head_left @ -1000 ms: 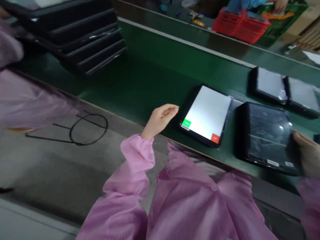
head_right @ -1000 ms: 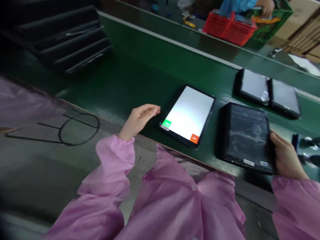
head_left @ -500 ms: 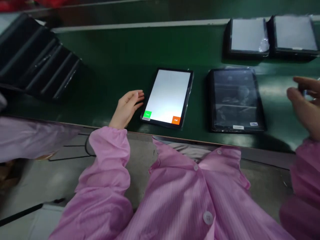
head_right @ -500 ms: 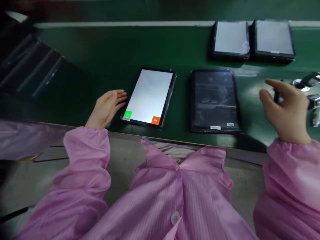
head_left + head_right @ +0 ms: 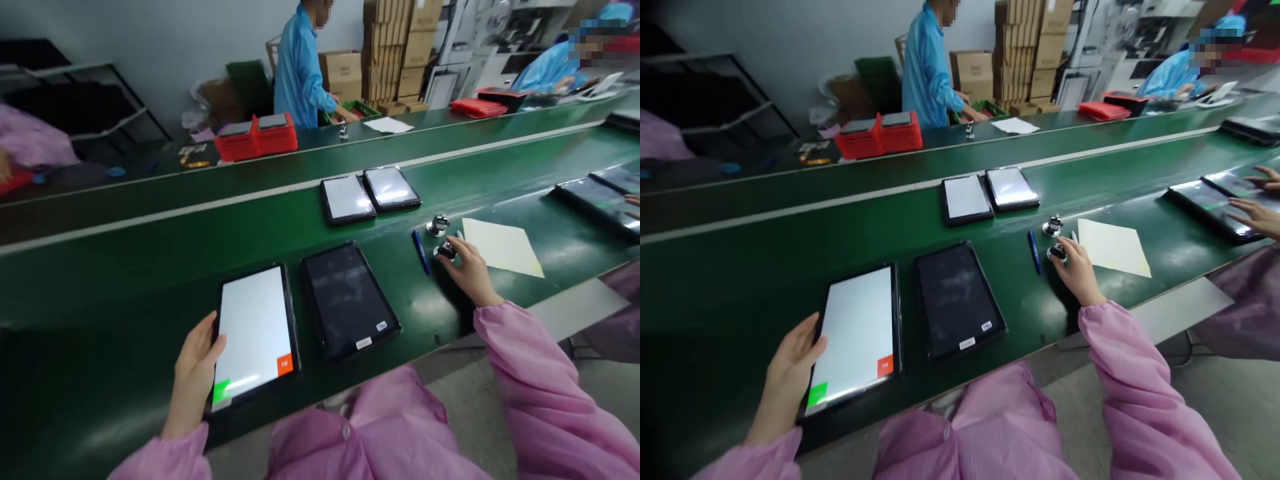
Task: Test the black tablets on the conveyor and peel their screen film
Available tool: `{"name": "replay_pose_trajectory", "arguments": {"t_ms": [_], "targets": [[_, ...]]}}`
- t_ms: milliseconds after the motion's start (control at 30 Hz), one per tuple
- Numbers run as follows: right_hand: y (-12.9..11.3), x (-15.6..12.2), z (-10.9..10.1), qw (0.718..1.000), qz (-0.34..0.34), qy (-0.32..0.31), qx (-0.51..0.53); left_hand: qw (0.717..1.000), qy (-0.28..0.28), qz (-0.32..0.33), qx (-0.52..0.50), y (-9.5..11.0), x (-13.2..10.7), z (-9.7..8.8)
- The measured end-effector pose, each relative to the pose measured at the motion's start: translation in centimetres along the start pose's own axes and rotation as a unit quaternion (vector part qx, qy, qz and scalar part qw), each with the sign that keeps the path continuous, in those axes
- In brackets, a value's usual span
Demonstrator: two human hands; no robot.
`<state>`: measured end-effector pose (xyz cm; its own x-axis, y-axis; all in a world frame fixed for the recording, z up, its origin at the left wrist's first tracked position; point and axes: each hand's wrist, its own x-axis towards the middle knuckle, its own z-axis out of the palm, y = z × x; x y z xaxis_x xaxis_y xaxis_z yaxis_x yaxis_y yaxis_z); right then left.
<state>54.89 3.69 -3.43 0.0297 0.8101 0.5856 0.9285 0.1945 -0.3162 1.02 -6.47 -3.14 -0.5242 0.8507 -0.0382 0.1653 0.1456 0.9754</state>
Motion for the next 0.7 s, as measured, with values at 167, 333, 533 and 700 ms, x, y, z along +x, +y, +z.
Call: {"name": "replay_pose_trajectory", "arguments": {"t_ms": [167, 333, 533, 700], "targets": [[0.8, 0.5, -0.5, 1.0, 0.004, 0.007, 0.015, 0.999, 0.018, -0.023, 0.013, -1.0, -0.6, -0.4], [-6.0, 0.3, -1.8, 0.998, -0.05, 0.022, 0.015, 0.998, 0.007, -0.06, 0.013, -1.3, -0.7, -0.8], [-19.4, -2.4, 1.8, 0.918, -0.345, -0.19, 0.054, 0.997, 0.002, -0.076, -0.006, -0.6, -0.7, 0.1], [-18.1, -2.7, 3.7, 0.902, -0.391, -0.181, 0.012, 0.995, -0.018, -0.095, -0.025, -0.3, -0.9, 1.6]]}}
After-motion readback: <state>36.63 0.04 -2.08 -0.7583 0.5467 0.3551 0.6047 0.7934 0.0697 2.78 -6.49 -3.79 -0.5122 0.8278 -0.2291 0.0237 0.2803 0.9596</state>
